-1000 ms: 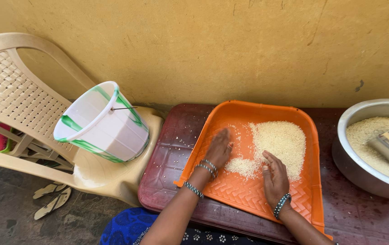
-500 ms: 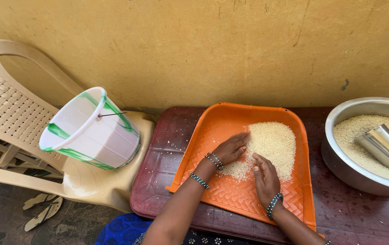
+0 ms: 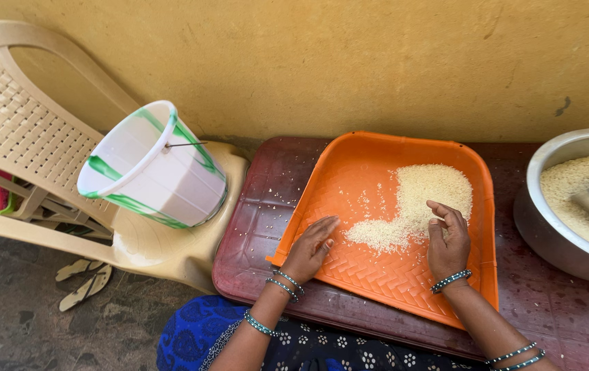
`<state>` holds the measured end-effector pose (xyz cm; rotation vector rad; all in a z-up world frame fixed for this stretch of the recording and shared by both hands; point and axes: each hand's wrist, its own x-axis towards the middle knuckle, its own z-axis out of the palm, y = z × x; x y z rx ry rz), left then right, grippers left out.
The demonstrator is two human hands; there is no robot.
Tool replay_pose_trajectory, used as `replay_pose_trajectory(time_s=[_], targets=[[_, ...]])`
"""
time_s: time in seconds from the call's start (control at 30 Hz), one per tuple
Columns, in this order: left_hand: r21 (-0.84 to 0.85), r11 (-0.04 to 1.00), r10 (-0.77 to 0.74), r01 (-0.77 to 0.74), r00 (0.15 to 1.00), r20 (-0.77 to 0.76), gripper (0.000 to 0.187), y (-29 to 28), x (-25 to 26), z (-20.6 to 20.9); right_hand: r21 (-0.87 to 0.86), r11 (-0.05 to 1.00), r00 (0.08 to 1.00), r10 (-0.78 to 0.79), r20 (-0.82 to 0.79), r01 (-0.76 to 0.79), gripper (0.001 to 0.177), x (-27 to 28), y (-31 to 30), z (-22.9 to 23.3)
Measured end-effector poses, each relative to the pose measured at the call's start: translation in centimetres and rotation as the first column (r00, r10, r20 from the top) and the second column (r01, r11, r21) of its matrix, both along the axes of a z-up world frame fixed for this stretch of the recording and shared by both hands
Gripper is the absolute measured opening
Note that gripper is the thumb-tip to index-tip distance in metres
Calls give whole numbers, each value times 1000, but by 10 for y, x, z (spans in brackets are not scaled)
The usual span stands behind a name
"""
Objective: The person spreads rice across a tray by hand, shakes the tray to settle the grains, and picks through the rice to remove debris.
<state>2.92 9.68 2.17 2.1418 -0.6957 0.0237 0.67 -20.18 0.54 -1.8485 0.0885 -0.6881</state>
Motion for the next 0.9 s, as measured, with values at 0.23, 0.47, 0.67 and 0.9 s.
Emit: replay_pose_trajectory(time_s=[0.23,0.47,0.67,0.9], targets=[[41,996,77,-82,991,107,42,-6,-9,-10,-136,987,991,71,-109,-85,22,-10,13,13],[161,982,75,-103,983,167,30,-28,-21,-6,-462,840,957,274,-92,-285,18,-17,31,21],[216,976,-15,-42,967,255,13,-65,-24,-6,-493,846,979,169,-115,-204,24,-20,31,24],[387,919,-63,-78,939,338,9,-87,-16,-9,-461,867,981,144,-130,-189,24,-18,28,23]])
